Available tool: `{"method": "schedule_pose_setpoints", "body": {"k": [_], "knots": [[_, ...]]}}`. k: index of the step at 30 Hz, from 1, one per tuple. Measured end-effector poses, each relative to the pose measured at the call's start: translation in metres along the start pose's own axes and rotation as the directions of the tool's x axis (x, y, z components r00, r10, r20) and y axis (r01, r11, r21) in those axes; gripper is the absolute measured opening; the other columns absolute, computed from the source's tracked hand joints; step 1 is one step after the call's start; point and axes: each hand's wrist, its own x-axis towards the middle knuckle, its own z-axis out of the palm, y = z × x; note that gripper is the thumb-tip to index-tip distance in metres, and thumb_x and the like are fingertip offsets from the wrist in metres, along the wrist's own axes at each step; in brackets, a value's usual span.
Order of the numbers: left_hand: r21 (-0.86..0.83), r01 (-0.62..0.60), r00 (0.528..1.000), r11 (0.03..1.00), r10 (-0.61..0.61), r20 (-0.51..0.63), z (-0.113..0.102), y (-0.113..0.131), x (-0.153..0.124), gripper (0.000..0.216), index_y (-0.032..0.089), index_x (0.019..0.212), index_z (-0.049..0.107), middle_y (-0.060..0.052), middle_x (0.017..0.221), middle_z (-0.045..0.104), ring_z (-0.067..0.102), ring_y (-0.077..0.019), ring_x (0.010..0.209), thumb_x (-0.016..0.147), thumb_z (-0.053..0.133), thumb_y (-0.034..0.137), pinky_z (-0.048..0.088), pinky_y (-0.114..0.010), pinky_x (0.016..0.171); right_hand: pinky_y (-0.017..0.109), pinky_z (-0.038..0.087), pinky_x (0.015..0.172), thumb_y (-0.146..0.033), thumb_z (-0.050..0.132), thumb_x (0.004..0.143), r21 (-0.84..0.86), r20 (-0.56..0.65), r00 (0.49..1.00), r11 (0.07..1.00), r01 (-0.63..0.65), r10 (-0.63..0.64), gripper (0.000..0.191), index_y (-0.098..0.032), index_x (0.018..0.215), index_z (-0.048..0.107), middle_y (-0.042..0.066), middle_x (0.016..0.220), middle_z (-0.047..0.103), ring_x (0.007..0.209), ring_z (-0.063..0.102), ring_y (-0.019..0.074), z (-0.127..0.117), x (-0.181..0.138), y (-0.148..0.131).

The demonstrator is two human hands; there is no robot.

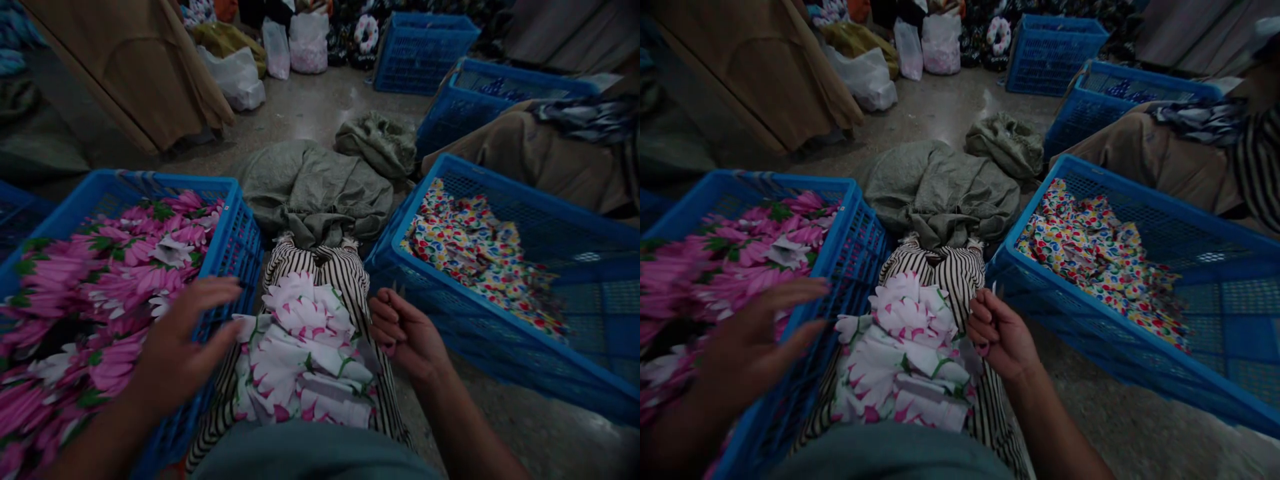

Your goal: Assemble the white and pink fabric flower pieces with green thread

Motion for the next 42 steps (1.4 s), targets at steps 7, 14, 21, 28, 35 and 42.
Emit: {"method": "schedule_pose_setpoints", "body": {"k": [7, 14, 21, 28, 35, 42], "knots": [[0.033, -0.152, 0.82, 0.988, 0.107, 0.562, 0.062, 0.032, -0.005, 0.008, 0.018, 0.083, 0.059, -0.005, 0.087, 0.056, 0.049, -0.0209, 0.086, 0.08, 0.051, 0.017, 0.035, -0.039, 0.079, 0.013, 0.025, 0.035, -0.022, 0.058, 0.079, -0.058, -0.031, 1.0, 0.998, 0.003, -0.005, 0.012, -0.015, 0.072, 0.052, -0.01, 0.055, 0.032, 0.035, 0.017, 0.0009, 0.004, 0.001, 0.007], [-0.427, 0.394, 0.892, 0.814, -0.227, 0.39, 0.048, 0.036, 0.005, 0.017, 0.019, 0.072, 0.05, 0.001, 0.07, 0.052, 0.048, -0.0124, 0.067, 0.086, 0.045, 0.028, 0.038, -0.024, 0.061, 0.015, 0.02, 0.033, -0.036, 0.056, 0.081, -0.271, -0.038, 0.997, 0.961, 0.05, -0.063, 0.021, -0.017, 0.072, 0.051, -0.008, 0.057, 0.045, 0.034, 0.017, 0.0015, -0.003, 0.006, 0.019], [-0.668, 0.639, 0.752, 0.38, -0.489, 0.442, 0.075, 0.047, 0.016, 0.025, 0.018, 0.067, 0.044, 0.006, 0.058, 0.045, 0.039, -0.0063, 0.05, 0.08, 0.055, 0.037, 0.031, -0.017, 0.046, 0.017, 0.028, 0.041, -0.045, 0.069, 0.066, -0.639, 0.08, 0.992, 0.759, 0.127, -0.098, 0.038, -0.017, 0.089, 0.057, -0.002, 0.069, 0.055, 0.047, 0.037, 0.0049, 0.022, 0.012, 0.038], [-0.672, 0.726, 0.671, 0.147, -0.361, 0.647, 0.086, 0.051, 0.018, 0.02, 0.017, 0.086, 0.054, 0.002, 0.068, 0.058, 0.052, -0.0084, 0.054, 0.074, 0.064, 0.029, 0.04, -0.018, 0.051, 0.017, 0.027, 0.04, -0.047, 0.067, 0.067, -0.703, 0.016, 0.994, 0.706, 0.086, -0.104, 0.035, -0.015, 0.067, 0.052, -0.005, 0.053, 0.045, 0.043, 0.035, 0.0055, 0.032, 0.013, 0.04], [-0.758, 0.651, 0.664, -0.036, -0.457, 0.592, 0.09, 0.066, 0.022, 0.019, 0.018, 0.074, 0.05, 0.004, 0.061, 0.059, 0.053, -0.009, 0.047, 0.075, 0.063, 0.032, 0.042, -0.019, 0.046, 0.019, 0.023, 0.04, -0.046, 0.055, 0.078, -0.789, 0.01, 0.952, 0.582, 0.196, -0.306, 0.032, -0.015, 0.071, 0.054, -0.006, 0.051, 0.041, 0.043, 0.031, 0.0063, 0.02, 0.016, 0.03], [-0.773, 0.629, 0.651, -0.081, -0.488, 0.581, 0.089, 0.073, 0.026, 0.018, 0.017, 0.074, 0.05, 0.003, 0.063, 0.06, 0.053, -0.009, 0.046, 0.075, 0.064, 0.029, 0.042, -0.018, 0.044, 0.024, 0.036, 0.055, -0.037, 0.038, 0.089, -0.907, 0.398, 0.873, 0.019, 0.42, -0.282, 0.027, -0.019, 0.099, 0.057, 0.002, 0.073, 0.057, 0.063, 0.05, 0.014, 0.014, 0.007, 0.012]]}}
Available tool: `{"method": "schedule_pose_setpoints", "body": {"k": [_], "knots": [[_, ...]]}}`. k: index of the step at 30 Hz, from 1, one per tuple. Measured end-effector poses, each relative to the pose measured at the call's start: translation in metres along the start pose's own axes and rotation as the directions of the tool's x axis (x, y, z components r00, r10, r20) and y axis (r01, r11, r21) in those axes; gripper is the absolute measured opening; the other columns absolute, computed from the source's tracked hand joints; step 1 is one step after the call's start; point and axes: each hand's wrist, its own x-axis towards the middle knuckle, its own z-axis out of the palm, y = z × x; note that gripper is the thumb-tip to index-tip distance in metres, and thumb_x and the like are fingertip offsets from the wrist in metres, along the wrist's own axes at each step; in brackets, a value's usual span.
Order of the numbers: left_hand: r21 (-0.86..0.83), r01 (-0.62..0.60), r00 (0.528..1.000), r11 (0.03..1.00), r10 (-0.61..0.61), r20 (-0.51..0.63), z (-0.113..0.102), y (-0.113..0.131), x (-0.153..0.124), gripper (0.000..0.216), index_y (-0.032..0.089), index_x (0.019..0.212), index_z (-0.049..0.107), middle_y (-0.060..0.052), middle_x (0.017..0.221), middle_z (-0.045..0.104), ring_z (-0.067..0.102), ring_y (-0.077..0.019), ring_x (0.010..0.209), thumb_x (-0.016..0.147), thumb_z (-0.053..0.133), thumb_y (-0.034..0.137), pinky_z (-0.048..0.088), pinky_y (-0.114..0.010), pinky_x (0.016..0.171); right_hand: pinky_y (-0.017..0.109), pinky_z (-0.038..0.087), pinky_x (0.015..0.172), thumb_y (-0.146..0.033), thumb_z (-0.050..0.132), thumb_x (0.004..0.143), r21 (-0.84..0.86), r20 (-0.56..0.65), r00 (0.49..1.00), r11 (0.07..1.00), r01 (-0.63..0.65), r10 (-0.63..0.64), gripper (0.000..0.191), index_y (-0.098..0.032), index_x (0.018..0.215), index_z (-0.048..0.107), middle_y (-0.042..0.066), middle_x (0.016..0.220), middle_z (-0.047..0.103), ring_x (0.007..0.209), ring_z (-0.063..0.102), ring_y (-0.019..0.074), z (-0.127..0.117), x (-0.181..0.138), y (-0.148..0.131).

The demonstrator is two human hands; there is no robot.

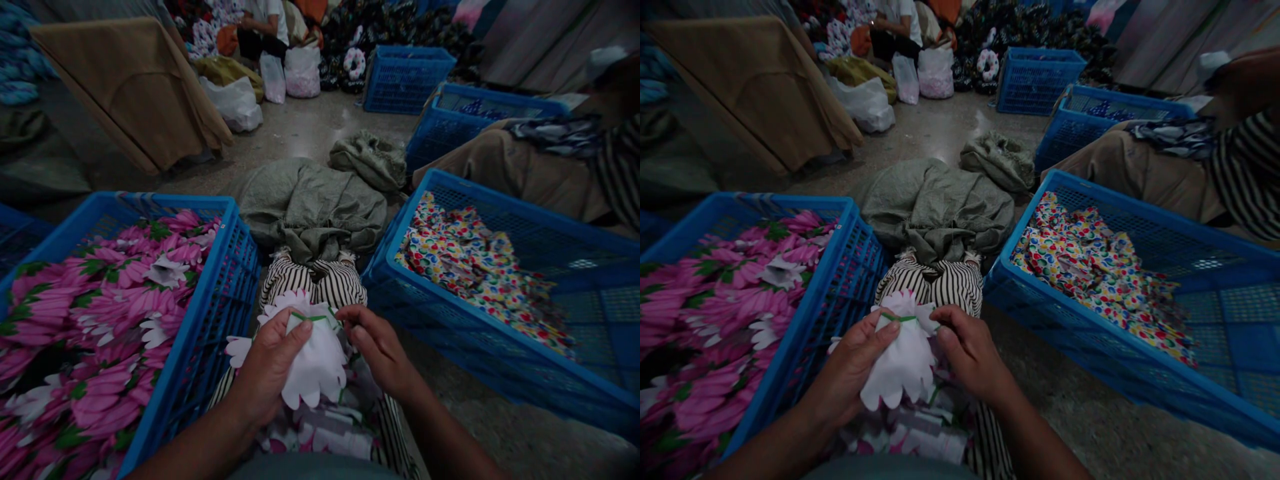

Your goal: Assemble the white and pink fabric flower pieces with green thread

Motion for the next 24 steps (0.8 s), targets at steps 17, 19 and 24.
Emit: {"method": "schedule_pose_setpoints", "body": {"k": [17, 19, 24], "knots": [[-0.089, 0.108, 0.994, 0.99, -0.105, 0.034, 0.0033, 0.0025, 0.0002, 0.026, 0.015, 0.082, 0.058, -0.001, 0.064, 0.064, 0.057, -0.0128, 0.047, 0.063, 0.072, 0.025, 0.044, -0.022, 0.046, 0.026, 0.039, 0.058, -0.026, 0.045, 0.085, -0.267, -0.029, 0.97, 0.937, 0.223, -0.24, 0.018, -0.02, 0.099, 0.056, 0.004, 0.076, 0.062, 0.065, 0.055, 0.0153, 0.0059, 0.0031, -0.0056], [-0.093, 0.12, 0.992, 0.988, -0.117, 0.04, 0.0042, 0.0031, -0.0008, 0.024, 0.014, 0.079, 0.058, -0.001, 0.063, 0.064, 0.057, -0.0118, 0.047, 0.062, 0.073, 0.024, 0.044, -0.022, 0.048, 0.026, 0.038, 0.057, -0.026, 0.044, 0.085, -0.261, -0.021, 0.973, 0.941, 0.217, -0.23, 0.018, -0.02, 0.097, 0.056, 0.003, 0.074, 0.061, 0.064, 0.054, 0.0152, 0.006, 0.0035, -0.0062], [-0.086, 0.13, 0.991, 0.988, -0.126, 0.055, 0.0076, 0.0048, -0.0024, 0.02, 0.014, 0.076, 0.059, -0.001, 0.057, 0.063, 0.056, -0.011, 0.046, 0.062, 0.072, 0.021, 0.044, -0.021, 0.049, 0.026, 0.034, 0.053, -0.022, 0.043, 0.086, -0.271, -0.028, 0.974, 0.94, 0.209, -0.225, 0.016, -0.02, 0.082, 0.059, 0.001, 0.062, 0.055, 0.055, 0.05, 0.0132, 0.0061, 0.0034, -0.008]]}}
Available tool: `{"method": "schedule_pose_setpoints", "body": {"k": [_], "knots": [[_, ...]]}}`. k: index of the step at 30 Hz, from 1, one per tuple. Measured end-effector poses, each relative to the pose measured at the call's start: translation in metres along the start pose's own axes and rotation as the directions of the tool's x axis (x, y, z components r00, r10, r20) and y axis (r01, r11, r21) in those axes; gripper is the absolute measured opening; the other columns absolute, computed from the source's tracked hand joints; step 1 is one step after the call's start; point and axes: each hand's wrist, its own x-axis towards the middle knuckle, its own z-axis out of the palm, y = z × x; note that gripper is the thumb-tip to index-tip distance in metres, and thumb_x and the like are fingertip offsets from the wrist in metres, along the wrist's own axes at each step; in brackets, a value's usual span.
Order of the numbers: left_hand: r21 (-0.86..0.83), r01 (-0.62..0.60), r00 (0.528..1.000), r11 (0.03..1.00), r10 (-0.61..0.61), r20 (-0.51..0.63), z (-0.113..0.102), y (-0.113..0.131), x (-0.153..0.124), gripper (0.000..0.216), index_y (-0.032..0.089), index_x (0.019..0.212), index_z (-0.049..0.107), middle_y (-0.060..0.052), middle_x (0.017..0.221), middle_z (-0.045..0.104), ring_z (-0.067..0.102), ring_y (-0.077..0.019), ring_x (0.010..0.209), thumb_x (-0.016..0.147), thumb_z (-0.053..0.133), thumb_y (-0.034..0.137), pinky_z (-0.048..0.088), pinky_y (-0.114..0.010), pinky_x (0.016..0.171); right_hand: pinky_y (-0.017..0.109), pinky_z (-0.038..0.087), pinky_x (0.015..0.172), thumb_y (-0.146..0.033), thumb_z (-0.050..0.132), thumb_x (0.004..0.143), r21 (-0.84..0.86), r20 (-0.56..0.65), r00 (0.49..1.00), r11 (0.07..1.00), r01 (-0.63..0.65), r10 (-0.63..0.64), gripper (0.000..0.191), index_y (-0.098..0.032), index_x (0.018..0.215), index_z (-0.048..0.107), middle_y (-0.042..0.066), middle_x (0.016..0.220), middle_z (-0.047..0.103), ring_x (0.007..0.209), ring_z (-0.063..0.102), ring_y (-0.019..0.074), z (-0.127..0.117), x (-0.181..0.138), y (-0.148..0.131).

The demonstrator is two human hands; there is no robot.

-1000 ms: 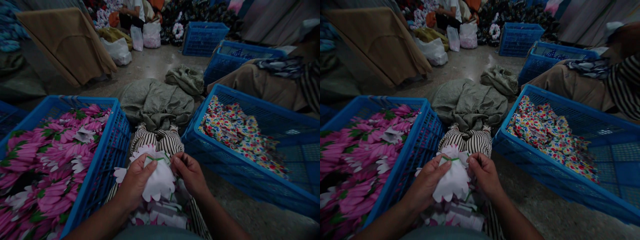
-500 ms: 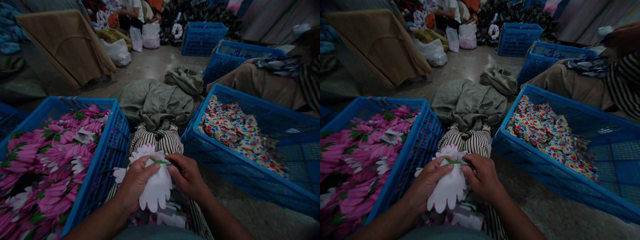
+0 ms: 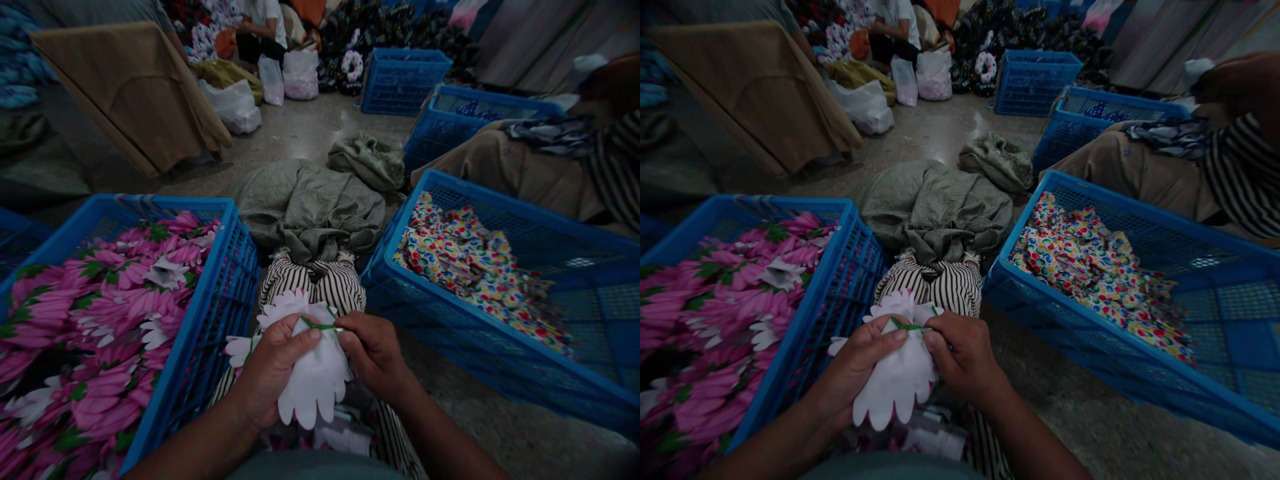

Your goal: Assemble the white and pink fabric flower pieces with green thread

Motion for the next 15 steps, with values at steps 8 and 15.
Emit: {"method": "schedule_pose_setpoints", "body": {"k": [8, 15], "knots": [[0.011, -0.055, 0.998, 0.998, 0.055, -0.031, -0.0014, -0.0018, -0.0002, 0.026, 0.015, 0.08, 0.059, -0.001, 0.066, 0.065, 0.056, -0.0109, 0.046, 0.062, 0.073, 0.028, 0.045, -0.023, 0.051, 0.027, 0.036, 0.056, -0.023, 0.048, 0.083, -0.05, -0.125, 0.992, 0.998, -0.028, 0.021, 0.014, -0.019, 0.093, 0.056, 0.003, 0.072, 0.057, 0.061, 0.052, 0.0154, -0.0025, -0.0069, -0.0008], [0.007, -0.056, 0.998, 0.998, 0.056, -0.004, -0.0033, -0.0041, -0.0031, 0.02, 0.017, 0.076, 0.055, 0.001, 0.06, 0.061, 0.056, -0.0105, 0.047, 0.066, 0.07, 0.025, 0.045, -0.021, 0.049, 0.025, 0.038, 0.056, -0.024, 0.043, 0.086, 0.073, -0.01, 0.999, 0.996, -0.047, 0.048, 0.016, -0.021, 0.095, 0.056, 0.003, 0.076, 0.061, 0.063, 0.055, 0.0139, -0.0007, -0.0039, -0.0031]]}}
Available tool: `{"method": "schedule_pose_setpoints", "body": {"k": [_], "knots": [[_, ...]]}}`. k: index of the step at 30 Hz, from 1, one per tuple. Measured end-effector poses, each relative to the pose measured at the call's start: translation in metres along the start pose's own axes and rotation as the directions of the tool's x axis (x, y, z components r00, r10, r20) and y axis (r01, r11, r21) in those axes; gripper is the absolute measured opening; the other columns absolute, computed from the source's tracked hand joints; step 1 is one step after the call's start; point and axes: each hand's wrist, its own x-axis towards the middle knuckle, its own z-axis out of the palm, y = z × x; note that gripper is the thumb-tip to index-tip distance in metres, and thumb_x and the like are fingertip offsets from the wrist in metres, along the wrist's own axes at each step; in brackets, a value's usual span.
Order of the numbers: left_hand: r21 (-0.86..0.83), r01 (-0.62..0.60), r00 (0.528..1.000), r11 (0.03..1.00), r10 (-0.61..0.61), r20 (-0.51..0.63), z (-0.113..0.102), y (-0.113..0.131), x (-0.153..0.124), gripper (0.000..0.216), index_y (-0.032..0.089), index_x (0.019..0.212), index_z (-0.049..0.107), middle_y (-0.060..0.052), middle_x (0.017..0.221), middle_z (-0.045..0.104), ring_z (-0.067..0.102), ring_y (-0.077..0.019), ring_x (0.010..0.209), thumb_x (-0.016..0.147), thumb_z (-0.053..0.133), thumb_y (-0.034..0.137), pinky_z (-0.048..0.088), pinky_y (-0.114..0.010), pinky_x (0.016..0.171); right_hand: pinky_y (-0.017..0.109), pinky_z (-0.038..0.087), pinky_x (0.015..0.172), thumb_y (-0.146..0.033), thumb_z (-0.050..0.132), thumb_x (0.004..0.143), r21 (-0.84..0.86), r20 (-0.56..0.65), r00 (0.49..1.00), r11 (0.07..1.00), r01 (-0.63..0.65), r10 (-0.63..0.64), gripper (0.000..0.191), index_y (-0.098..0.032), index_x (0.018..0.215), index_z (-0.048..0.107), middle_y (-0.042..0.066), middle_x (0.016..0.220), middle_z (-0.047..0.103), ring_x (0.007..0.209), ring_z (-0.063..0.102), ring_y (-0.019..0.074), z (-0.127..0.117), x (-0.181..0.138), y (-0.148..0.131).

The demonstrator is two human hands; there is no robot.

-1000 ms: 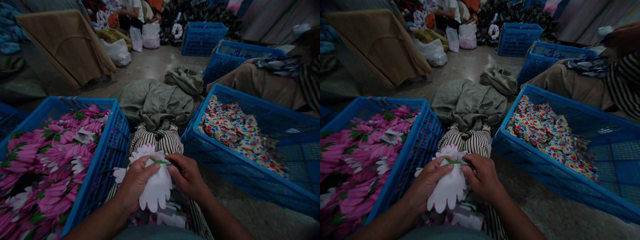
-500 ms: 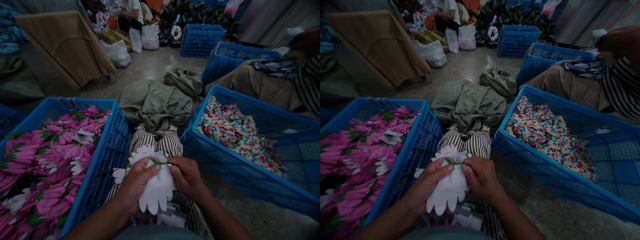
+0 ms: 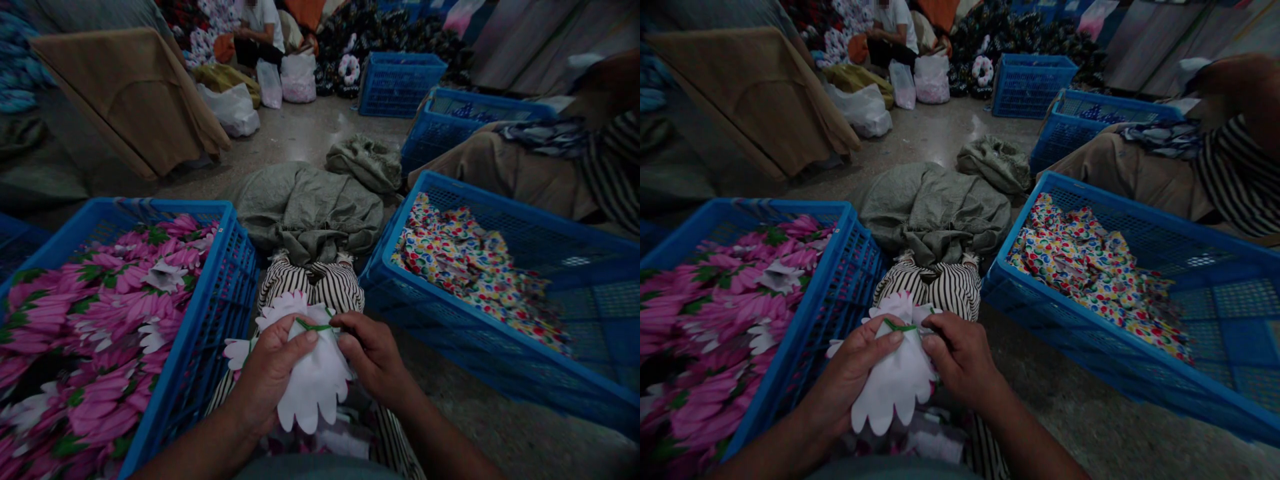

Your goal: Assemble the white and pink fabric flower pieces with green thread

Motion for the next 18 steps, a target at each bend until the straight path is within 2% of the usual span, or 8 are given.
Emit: {"method": "schedule_pose_setpoints", "body": {"k": [10, 14, 18], "knots": [[-0.017, 0.031, 0.998, 0.999, -0.03, 0.047, -0.0004, -0.0034, 0.002, 0.015, 0.016, 0.076, 0.055, 0.0, 0.06, 0.061, 0.056, -0.0111, 0.048, 0.069, 0.067, 0.021, 0.045, -0.021, 0.048, 0.024, 0.031, 0.05, -0.023, 0.041, 0.087, 0.073, -0.003, 1.0, 0.997, 0.002, -0.001, 0.021, -0.02, 0.075, 0.058, -0.001, 0.059, 0.051, 0.052, 0.048, 0.0117, 0.0007, 0.0008, -0.0023], [-0.002, 0.024, 0.999, 1.0, -0.024, 0.026, 0.0005, -0.0022, 0.0013, 0.016, 0.016, 0.076, 0.055, 0.001, 0.06, 0.061, 0.056, -0.0111, 0.047, 0.069, 0.068, 0.022, 0.045, -0.021, 0.049, 0.024, 0.034, 0.052, -0.019, 0.043, 0.085, 0.03, -0.132, 0.991, 0.999, 0.042, -0.038, 0.014, -0.021, 0.084, 0.057, 0.0, 0.064, 0.054, 0.055, 0.05, 0.0124, -0.0012, -0.0018, -0.0008], [0.02, -0.024, 1.0, 1.0, 0.024, -0.016, 0.0012, -0.0024, 0.0009, 0.017, 0.017, 0.076, 0.054, 0.001, 0.063, 0.063, 0.056, -0.0102, 0.048, 0.07, 0.068, 0.023, 0.046, -0.02, 0.049, 0.026, 0.035, 0.056, -0.019, 0.05, 0.081, -0.11, -0.118, 0.989, 0.991, 0.074, -0.087, 0.013, -0.02, 0.092, 0.055, 0.002, 0.069, 0.056, 0.06, 0.052, 0.0146, -0.0042, -0.0025, -0.0038]]}}
